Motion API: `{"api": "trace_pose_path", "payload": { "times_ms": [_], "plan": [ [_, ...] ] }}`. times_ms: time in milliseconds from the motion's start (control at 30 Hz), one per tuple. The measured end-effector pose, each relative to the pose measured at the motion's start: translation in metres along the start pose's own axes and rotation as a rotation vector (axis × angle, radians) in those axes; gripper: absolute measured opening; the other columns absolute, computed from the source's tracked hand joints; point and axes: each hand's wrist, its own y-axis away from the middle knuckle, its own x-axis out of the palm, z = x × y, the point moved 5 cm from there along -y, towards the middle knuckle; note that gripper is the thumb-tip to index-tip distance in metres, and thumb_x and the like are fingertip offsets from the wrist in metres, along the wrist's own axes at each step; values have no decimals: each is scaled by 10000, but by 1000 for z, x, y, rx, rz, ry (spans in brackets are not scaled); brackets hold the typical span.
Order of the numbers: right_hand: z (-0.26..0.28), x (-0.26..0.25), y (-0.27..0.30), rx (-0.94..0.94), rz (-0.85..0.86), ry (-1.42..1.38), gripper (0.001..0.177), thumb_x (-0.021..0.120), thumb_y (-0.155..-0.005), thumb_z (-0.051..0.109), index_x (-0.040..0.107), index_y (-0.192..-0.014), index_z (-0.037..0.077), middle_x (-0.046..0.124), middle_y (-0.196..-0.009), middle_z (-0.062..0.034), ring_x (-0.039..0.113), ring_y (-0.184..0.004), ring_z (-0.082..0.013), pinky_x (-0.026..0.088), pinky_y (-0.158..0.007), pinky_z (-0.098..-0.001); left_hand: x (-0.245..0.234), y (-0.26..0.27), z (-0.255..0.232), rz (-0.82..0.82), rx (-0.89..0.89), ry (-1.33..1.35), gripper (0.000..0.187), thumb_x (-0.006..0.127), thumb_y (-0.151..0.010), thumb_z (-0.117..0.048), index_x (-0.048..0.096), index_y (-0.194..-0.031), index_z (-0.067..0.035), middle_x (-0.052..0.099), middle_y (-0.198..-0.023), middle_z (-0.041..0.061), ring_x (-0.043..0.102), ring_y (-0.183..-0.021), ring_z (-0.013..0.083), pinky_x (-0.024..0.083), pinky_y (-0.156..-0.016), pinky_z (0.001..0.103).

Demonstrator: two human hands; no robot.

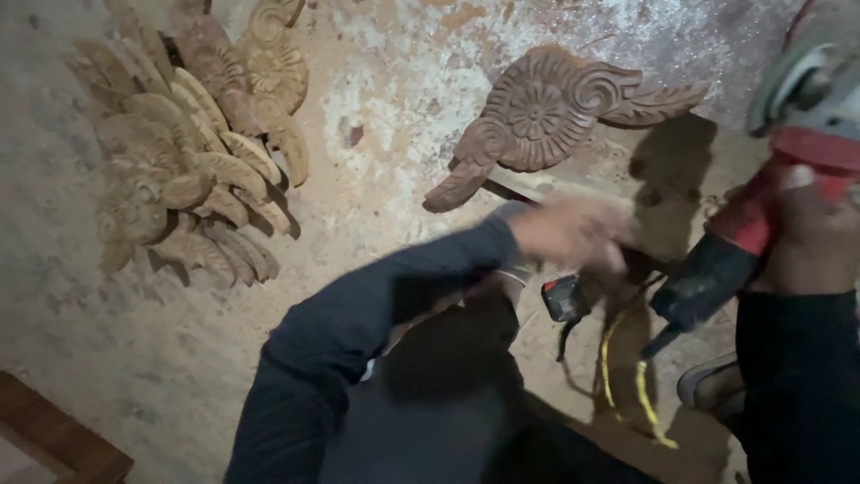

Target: The person uses a handheld angle grinder to smooth and shape a carved wooden piece. They hold the wood with the left hand and operate the grinder with the right, repeatedly turning the piece to work different edges and surfaces.

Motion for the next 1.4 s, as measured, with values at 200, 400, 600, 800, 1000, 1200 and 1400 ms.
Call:
{"api": "trace_pose_path", "payload": {
  "times_ms": [200,400,600,800,1000,1200,1400],
  "plan": [
    [-38,-23,-7,29,91,-330,442,554,-1159,507,506,-1150,68,561,-990,-86,585,-905,-206,511,-835,-362,62,-15,9,-9,116,17,514,810,-957,-138,583,-1378,50,711,-1225,159,626,-1197,137,564,-1052,338],
    [-56,-29,-5,20,-4,-431,510,674,-1102,550,547,-1266,83,573,-1059,-42,595,-986,-192,516,-905,-360,53,-13,27,-166,151,-19,489,792,-844,-69,630,-1294,28,728,-1216,98,657,-1140,107,551,-960,315],
    [-58,-22,-5,4,-1,-461,527,665,-1114,499,514,-1328,42,547,-1117,-38,574,-1065,-180,487,-986,-339,55,-15,13,-136,143,164,576,841,-818,-152,571,-1300,12,706,-1190,92,671,-1099,124,567,-954,323],
    [-45,0,8,-67,25,-226,675,626,-1077,613,518,-1444,57,596,-1239,-31,591,-1131,-172,524,-1076,-358,77,-1,-12,118,-145,779,504,782,-884,-318,509,-1184,-18,665,-1014,74,712,-881,168,617,-761,361],
    [-47,20,14,15,39,-302,608,611,-1095,593,518,-1366,56,596,-1193,-60,581,-1073,-193,500,-1023,-382,73,8,-24,87,-204,594,485,789,-892,-263,492,-1182,-12,665,-922,83,678,-746,141,623,-638,336],
    [-47,22,14,107,-34,-422,503,623,-1082,503,543,-1347,83,601,-1098,-58,615,-987,-211,564,-954,-427,71,8,-26,32,-149,530,398,749,-918,-216,507,-1176,-34,647,-891,71,674,-707,116,607,-596,307],
    [-45,50,17,147,-147,-370,297,690,-1025,242,559,-1203,44,637,-1049,-71,669,-940,-216,595,-873,-402,41,5,-43,-260,73,-386,567,846,-813,-341,558,-1157,5,666,-970,156,704,-886,297,580,-782,414]
  ]
}}
